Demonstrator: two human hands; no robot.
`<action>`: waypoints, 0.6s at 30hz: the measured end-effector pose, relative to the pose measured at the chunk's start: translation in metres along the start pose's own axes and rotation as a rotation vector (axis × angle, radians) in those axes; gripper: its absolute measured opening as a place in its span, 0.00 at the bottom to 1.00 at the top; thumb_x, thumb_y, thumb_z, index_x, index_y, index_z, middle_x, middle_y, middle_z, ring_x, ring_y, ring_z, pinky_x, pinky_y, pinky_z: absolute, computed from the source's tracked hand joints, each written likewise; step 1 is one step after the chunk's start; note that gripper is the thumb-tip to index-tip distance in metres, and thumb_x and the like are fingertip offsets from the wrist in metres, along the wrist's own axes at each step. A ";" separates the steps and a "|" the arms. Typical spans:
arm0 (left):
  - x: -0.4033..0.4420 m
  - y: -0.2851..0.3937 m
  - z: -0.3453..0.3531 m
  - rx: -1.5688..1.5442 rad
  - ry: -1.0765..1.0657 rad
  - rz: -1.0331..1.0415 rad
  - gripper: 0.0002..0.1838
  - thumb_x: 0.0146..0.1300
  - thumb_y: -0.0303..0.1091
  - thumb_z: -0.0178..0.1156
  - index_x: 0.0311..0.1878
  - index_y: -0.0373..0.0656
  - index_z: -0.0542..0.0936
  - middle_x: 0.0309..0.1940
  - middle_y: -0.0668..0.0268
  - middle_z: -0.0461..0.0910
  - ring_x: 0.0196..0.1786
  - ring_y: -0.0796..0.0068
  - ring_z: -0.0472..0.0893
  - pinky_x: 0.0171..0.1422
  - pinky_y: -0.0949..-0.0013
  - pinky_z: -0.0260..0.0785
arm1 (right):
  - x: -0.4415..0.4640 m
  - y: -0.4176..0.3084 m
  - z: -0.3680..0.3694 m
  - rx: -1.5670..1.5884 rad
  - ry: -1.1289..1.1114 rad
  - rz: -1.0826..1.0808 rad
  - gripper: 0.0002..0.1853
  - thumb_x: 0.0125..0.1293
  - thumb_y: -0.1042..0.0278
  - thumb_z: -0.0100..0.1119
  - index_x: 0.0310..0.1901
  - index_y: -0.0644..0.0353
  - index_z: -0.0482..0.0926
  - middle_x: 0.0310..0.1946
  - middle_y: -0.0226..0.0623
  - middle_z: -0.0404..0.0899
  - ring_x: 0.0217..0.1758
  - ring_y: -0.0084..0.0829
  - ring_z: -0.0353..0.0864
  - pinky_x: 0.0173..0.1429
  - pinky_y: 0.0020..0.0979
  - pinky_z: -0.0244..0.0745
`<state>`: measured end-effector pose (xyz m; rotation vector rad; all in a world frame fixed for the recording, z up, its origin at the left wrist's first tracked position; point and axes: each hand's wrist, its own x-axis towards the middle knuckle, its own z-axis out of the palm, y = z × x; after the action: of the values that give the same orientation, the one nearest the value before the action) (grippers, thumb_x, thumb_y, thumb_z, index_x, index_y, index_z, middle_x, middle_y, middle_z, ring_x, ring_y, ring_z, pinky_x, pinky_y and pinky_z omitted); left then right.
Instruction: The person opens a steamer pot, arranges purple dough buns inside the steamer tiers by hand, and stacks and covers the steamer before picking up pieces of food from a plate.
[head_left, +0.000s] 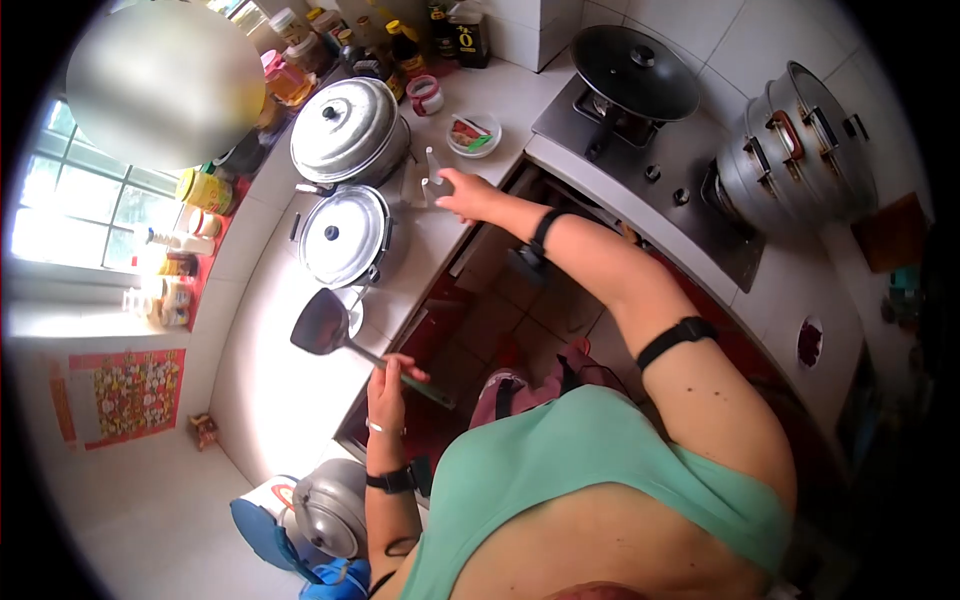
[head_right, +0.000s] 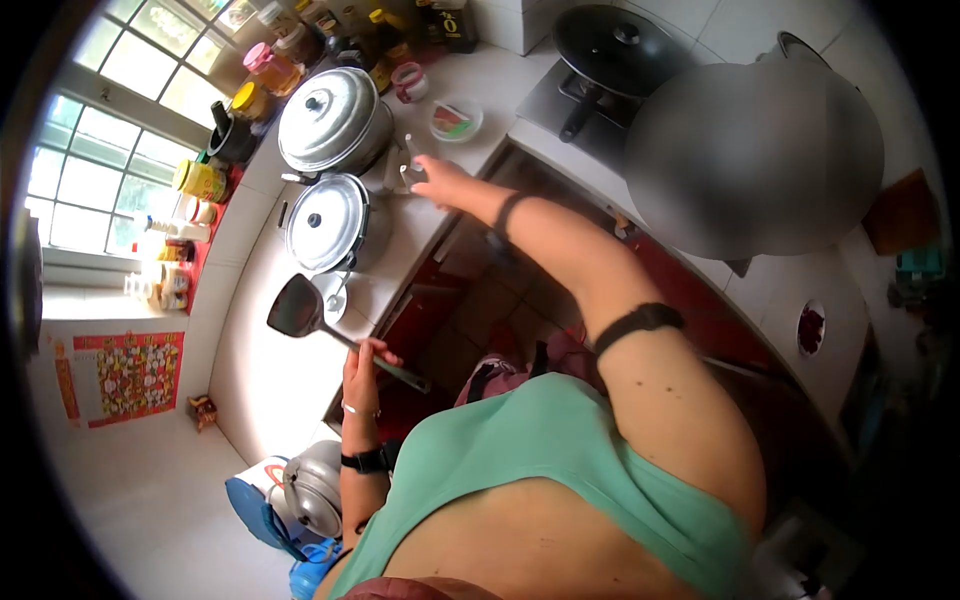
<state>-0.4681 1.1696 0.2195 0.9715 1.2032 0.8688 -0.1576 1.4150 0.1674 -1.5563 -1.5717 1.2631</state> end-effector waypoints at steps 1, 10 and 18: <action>-0.007 -0.004 -0.007 0.003 -0.016 -0.005 0.17 0.80 0.41 0.45 0.47 0.36 0.75 0.32 0.61 0.81 0.38 0.69 0.82 0.49 0.67 0.75 | 0.011 -0.004 0.007 -0.024 0.029 0.014 0.34 0.63 0.60 0.64 0.70 0.56 0.65 0.28 0.42 0.82 0.18 0.34 0.80 0.24 0.34 0.78; -0.018 -0.025 -0.036 0.379 -0.068 -0.078 0.18 0.79 0.43 0.46 0.46 0.37 0.77 0.28 0.60 0.82 0.34 0.72 0.81 0.44 0.69 0.73 | 0.069 0.029 0.056 -0.464 0.182 -0.111 0.08 0.56 0.65 0.57 0.32 0.56 0.84 0.32 0.48 0.85 0.40 0.52 0.86 0.47 0.49 0.80; 0.025 -0.004 -0.001 0.342 -0.315 -0.073 0.16 0.79 0.42 0.48 0.47 0.38 0.77 0.28 0.61 0.82 0.33 0.73 0.81 0.42 0.71 0.73 | -0.061 0.061 0.006 -0.216 0.028 -0.070 0.11 0.62 0.62 0.55 0.40 0.57 0.82 0.30 0.46 0.85 0.38 0.46 0.87 0.47 0.46 0.79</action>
<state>-0.4652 1.1918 0.2070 1.2786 1.1234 0.4361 -0.1293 1.3471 0.1227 -1.6255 -1.7771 1.0571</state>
